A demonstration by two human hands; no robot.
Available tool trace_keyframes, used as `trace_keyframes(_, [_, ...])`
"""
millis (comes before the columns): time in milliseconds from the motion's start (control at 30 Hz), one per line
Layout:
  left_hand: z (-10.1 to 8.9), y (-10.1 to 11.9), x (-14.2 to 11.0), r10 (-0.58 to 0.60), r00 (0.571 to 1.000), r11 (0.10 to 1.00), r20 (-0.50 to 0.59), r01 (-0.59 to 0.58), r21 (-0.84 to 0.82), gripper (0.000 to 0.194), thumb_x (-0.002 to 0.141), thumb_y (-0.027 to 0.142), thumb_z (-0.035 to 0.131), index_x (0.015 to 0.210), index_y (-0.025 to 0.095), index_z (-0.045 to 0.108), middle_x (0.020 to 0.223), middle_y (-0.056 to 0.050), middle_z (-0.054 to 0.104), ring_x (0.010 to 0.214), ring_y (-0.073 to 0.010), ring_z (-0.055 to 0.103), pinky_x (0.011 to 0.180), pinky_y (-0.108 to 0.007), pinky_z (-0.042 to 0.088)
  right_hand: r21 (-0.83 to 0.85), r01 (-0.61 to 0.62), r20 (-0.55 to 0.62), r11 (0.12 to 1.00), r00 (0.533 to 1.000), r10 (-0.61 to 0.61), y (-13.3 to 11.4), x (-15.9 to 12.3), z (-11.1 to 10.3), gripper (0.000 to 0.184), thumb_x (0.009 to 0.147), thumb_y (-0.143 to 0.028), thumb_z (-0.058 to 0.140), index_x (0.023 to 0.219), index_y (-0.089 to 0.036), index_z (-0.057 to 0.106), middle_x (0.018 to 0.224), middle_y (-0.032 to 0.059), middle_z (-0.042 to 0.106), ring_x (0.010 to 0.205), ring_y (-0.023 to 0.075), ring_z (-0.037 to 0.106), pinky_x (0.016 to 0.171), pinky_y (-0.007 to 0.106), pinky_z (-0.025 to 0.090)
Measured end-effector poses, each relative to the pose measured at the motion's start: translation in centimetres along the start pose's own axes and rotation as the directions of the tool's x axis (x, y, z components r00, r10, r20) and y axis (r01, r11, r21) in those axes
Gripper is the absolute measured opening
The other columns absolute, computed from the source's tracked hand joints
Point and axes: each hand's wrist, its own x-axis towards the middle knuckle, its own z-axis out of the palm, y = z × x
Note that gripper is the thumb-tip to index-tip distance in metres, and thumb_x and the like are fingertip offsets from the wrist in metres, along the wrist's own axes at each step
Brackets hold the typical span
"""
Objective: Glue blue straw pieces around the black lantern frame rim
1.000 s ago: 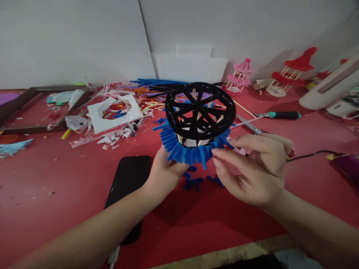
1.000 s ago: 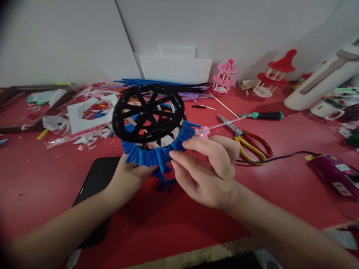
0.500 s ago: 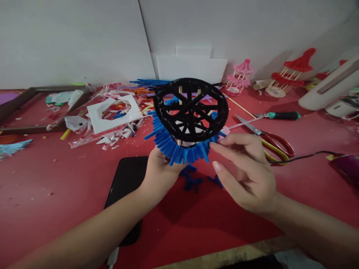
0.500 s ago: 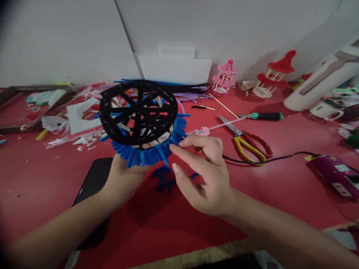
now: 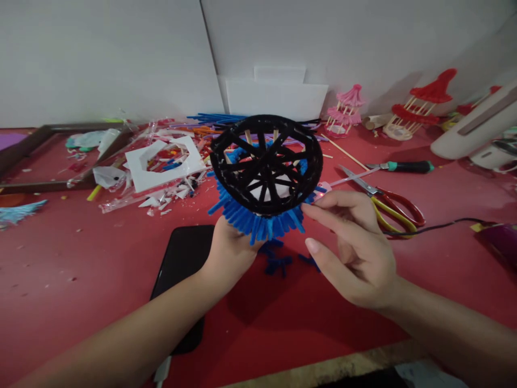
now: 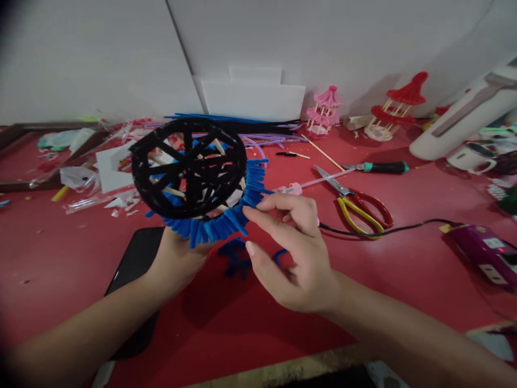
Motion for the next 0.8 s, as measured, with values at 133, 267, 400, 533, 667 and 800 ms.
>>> trace_keyframes(133, [-0.3,-0.5,0.0,0.076,0.996,0.992,0.049,-0.081,0.098,0.024,0.063,0.01,0.088,0.08,0.025,0.082,0.086,-0.001,0.082,0.084,-0.0235,0.074,0.083,-0.036,0.064,-0.002,-0.002,0.011,1.0,1.0,0.002,0.0,0.0,0.0,0.041,0.093,-0.017,0.064,0.133,-0.022,0.067,0.122,0.0108,0.061,0.123,0.0267,0.057,0.098,0.045,0.053])
trace_keyframes(267, [-0.4,-0.9,0.1,0.122,0.991,0.99,0.06,-0.125,0.06,0.023,0.062,0.011,0.089,0.078,0.026,0.081,0.086,0.0,0.082,0.084,-0.0225,0.075,0.081,-0.033,0.064,-0.026,0.015,-0.001,1.0,1.0,-0.015,-0.1,0.1,0.0,0.038,0.093,-0.016,0.064,0.131,-0.021,0.066,0.123,0.01,0.059,0.119,0.0247,0.058,0.096,0.043,0.053])
trace_keyframes(400, [-0.4,-0.8,0.2,0.175,0.975,0.981,0.134,-0.184,0.059,0.021,0.067,0.012,0.087,0.081,0.026,0.082,0.086,0.0,0.082,0.087,-0.0214,0.074,0.086,-0.033,0.063,-0.053,0.04,0.006,0.998,0.999,-0.04,-0.3,0.2,-0.1,0.039,0.092,-0.017,0.064,0.131,-0.023,0.065,0.124,0.0093,0.058,0.116,0.0253,0.059,0.093,0.043,0.054])
trace_keyframes(533, [-0.5,-0.8,0.2,0.135,0.972,0.984,0.192,-0.154,0.085,0.019,0.068,0.011,0.088,0.075,0.026,0.078,0.077,0.002,0.078,0.079,-0.0195,0.072,0.083,-0.032,0.061,-0.144,0.042,-0.06,0.989,0.997,-0.052,-0.3,0.5,-0.4,0.036,0.092,-0.015,0.065,0.126,-0.027,0.068,0.118,0.0079,0.061,0.109,0.0255,0.062,0.093,0.044,0.054])
trace_keyframes(667, [-0.3,-1.0,0.2,0.038,0.981,0.999,0.189,-0.037,-0.009,0.024,0.064,0.016,0.094,0.071,0.027,0.074,0.068,0.005,0.071,0.069,-0.0169,0.068,0.077,-0.031,0.062,-0.173,0.04,-0.291,0.984,0.953,-0.09,1.0,0.9,-1.0,0.021,0.086,-0.014,0.074,0.102,-0.028,0.07,0.098,0.0031,0.065,0.092,0.0206,0.066,0.079,0.038,0.057])
trace_keyframes(800, [0.0,-1.0,0.4,-0.053,0.983,0.995,0.175,0.067,-0.076,0.019,0.068,0.028,0.094,0.076,0.026,0.076,0.083,0.001,0.079,0.086,-0.0197,0.075,0.092,-0.036,0.063,-0.158,-0.068,-0.335,0.985,0.942,0.011,3.5,1.6,-2.5,0.012,0.086,-0.021,0.079,0.083,-0.028,0.069,0.08,-0.0012,0.071,0.074,0.0179,0.068,0.069,0.035,0.055])
